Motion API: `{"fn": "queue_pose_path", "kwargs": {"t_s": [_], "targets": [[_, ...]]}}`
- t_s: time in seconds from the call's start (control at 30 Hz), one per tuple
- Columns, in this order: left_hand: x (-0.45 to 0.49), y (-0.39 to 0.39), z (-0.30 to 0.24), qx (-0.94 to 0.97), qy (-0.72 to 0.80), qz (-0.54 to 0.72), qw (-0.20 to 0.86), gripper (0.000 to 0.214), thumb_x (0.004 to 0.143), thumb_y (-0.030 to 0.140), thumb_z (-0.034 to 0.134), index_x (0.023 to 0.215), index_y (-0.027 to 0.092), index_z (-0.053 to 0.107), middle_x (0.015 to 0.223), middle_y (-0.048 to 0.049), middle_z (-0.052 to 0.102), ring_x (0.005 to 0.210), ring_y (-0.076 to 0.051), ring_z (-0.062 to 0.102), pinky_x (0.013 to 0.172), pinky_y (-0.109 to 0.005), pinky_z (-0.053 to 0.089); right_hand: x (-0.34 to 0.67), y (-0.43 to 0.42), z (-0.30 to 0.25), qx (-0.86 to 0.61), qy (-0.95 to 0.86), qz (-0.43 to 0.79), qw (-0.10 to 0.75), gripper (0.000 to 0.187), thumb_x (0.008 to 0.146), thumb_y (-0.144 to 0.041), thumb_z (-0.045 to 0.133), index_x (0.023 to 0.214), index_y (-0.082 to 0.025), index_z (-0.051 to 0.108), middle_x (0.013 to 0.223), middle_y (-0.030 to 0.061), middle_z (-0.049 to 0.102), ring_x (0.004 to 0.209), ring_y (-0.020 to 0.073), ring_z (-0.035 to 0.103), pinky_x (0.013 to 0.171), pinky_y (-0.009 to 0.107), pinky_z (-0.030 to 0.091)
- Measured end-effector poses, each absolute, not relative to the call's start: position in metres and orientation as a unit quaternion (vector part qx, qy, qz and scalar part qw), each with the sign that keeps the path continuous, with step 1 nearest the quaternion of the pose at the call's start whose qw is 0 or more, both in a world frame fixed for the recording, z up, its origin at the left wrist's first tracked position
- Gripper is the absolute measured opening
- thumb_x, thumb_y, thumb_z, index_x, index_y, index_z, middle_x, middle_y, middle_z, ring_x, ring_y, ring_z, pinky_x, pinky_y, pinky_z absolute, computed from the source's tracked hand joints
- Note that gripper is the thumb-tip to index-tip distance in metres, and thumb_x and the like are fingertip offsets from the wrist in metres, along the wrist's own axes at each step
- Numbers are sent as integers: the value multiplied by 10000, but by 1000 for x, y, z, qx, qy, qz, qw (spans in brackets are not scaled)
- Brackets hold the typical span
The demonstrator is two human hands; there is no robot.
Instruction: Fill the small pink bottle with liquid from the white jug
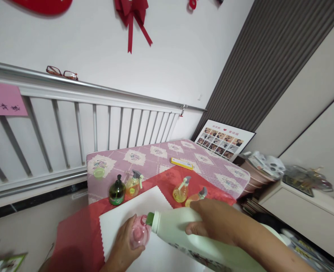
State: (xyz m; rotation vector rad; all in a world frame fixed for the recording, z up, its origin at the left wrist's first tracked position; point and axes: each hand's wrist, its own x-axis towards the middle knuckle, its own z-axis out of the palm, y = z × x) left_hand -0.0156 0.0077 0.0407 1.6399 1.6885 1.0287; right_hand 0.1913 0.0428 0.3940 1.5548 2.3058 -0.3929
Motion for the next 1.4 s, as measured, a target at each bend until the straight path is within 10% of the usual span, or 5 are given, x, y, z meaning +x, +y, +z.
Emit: {"fn": "queue_pose_path", "kwargs": {"t_s": [1.4], "targets": [[-16, 5, 54, 609, 632, 366, 310, 921, 614, 278, 606, 1463, 81, 308, 1516, -160, 438, 1388, -308, 407, 1181, -430, 332, 190, 45, 392, 555, 802, -125, 182, 287, 768, -491, 612, 916, -252, 670, 1011, 95, 736, 893, 323, 669, 712, 368, 457]]}}
